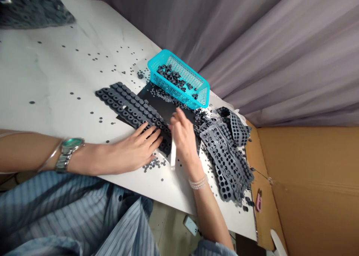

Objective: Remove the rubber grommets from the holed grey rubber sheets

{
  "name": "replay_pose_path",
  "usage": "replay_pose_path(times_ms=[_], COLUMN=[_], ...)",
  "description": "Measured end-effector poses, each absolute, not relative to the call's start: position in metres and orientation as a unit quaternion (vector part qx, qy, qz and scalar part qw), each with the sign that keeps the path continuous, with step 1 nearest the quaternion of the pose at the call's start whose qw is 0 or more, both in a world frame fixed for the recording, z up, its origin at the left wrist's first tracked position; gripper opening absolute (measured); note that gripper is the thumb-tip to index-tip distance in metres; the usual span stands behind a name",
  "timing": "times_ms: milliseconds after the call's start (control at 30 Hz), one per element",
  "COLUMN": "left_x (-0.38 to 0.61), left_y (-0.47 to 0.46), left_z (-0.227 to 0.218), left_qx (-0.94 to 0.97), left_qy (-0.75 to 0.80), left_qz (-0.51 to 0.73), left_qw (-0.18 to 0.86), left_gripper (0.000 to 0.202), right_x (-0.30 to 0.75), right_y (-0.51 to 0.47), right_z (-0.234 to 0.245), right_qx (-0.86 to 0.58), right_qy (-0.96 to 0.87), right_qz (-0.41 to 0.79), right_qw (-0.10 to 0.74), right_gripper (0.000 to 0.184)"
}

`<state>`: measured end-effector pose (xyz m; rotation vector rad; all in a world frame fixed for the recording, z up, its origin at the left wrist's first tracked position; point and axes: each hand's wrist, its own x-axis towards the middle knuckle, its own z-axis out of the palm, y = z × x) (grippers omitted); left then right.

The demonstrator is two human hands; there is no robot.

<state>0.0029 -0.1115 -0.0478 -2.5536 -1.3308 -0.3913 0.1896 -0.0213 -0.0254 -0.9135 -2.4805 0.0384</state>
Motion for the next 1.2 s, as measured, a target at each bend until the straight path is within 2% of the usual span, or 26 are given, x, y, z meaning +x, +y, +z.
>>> replay_pose_path(times_ms=[100,267,333,533,833,1200], left_x=[0.001,0.002,0.003,0.000,-0.001,0.004], left_y=[-0.111,-0.113,-0.113,-0.106,-0.105,-0.107], left_z=[-0.048,-0.045,-0.043,-0.034,-0.042,-0.045], left_qx=[-0.875,-0.887,-0.888,-0.866,-0.862,-0.849], left_qy=[-0.449,-0.416,-0.405,-0.456,-0.472,-0.498], left_qz=[-0.143,-0.175,-0.193,-0.170,-0.104,-0.102], left_qw=[0.112,0.101,0.100,0.115,0.155,0.145], left_gripper=[0.049,0.050,0.049,0.042,0.046,0.049], right_x=[0.203,0.215,0.211,0.178,0.178,0.165], right_y=[-0.013,-0.008,-0.009,-0.014,-0.029,-0.026], right_z=[-0.023,-0.027,-0.021,0.008,-0.033,-0.031], right_qx=[-0.392,-0.433,-0.437,-0.377,-0.299,-0.277], right_qy=[-0.867,-0.865,-0.861,-0.874,-0.916,-0.925], right_qz=[-0.008,0.008,0.024,0.075,0.101,0.113], right_qw=[0.309,0.253,0.260,0.298,0.248,0.233], right_gripper=[0.027,0.029,0.029,0.024,0.024,0.025])
